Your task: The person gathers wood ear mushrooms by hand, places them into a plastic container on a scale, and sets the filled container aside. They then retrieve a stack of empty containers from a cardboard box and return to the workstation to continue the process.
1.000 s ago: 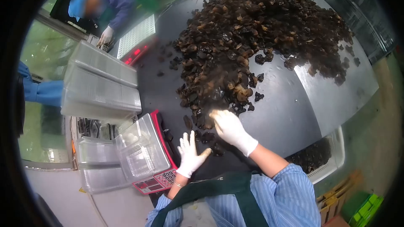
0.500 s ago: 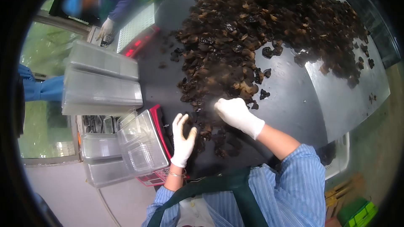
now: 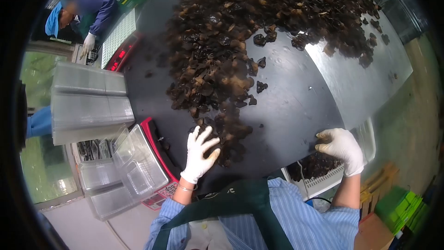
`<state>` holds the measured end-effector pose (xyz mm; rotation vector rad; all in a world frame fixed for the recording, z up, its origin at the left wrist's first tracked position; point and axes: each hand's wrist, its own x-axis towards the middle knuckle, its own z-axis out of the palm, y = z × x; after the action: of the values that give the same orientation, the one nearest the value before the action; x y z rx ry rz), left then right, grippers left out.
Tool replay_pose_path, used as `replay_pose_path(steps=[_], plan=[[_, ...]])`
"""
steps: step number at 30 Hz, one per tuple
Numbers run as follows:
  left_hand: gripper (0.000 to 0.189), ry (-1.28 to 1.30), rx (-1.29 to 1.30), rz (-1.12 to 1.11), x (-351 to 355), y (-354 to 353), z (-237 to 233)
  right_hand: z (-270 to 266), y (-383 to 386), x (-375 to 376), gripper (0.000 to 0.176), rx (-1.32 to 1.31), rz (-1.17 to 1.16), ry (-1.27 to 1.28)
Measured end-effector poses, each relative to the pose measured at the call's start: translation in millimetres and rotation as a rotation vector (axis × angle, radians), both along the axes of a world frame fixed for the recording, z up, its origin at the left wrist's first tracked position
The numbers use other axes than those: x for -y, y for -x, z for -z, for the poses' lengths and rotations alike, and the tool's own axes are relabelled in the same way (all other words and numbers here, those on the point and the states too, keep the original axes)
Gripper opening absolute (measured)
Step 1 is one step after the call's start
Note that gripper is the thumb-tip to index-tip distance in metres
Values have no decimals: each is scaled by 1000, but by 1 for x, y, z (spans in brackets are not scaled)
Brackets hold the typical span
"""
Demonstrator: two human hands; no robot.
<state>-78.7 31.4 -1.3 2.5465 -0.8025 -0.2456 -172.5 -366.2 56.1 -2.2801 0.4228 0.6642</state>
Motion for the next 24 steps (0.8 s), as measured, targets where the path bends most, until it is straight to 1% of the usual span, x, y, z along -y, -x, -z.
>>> replay_pose_path(steps=[2,3,4,5,6,7,8,10,13,14,16,18,19,20,22,23,24], plan=[[36,-50,61,25,-3,14,-3,-1,0,-24,30,132,39,98],[36,-74,81,-25,-4,20,-4,6,-6,-41,26,312,12,116],[52,-166,83,-88,-7,25,-2,0,-18,-64,22,448,42,49],[63,-186,58,-219,-8,29,1,9,-28,-83,22,584,-9,-15],[75,-208,30,-352,-9,34,4,24,-34,-101,26,786,-133,0],[90,-202,-36,-418,-15,39,9,33,-40,-117,36,775,-259,-42],[91,-159,-73,-497,-18,43,10,41,-44,-136,46,783,-336,32],[92,-91,-90,-493,-22,51,7,66,-52,-158,50,836,-392,53],[92,-68,-40,-449,-24,70,16,99,-54,-158,50,884,-132,-46],[92,-53,-41,-450,-22,75,16,105,-55,-155,49,984,-94,-53],[91,-50,-42,-423,-17,83,18,104,-57,-136,47,902,-196,-142],[90,-42,-48,-393,-12,85,15,93,-54,-117,33,861,-296,-83],[89,-42,-51,-378,-11,87,13,87,-51,-104,29,809,-285,-97],[87,160,-119,-425,-12,88,14,78,-47,-90,26,757,-271,-112],[84,566,-248,-504,-14,89,18,61,-33,-52,21,448,-204,46],[80,769,-272,-608,-11,88,19,57,-19,-29,15,262,-205,251],[75,883,-257,-704,-9,81,17,50,-9,-14,8,71,-203,453]])
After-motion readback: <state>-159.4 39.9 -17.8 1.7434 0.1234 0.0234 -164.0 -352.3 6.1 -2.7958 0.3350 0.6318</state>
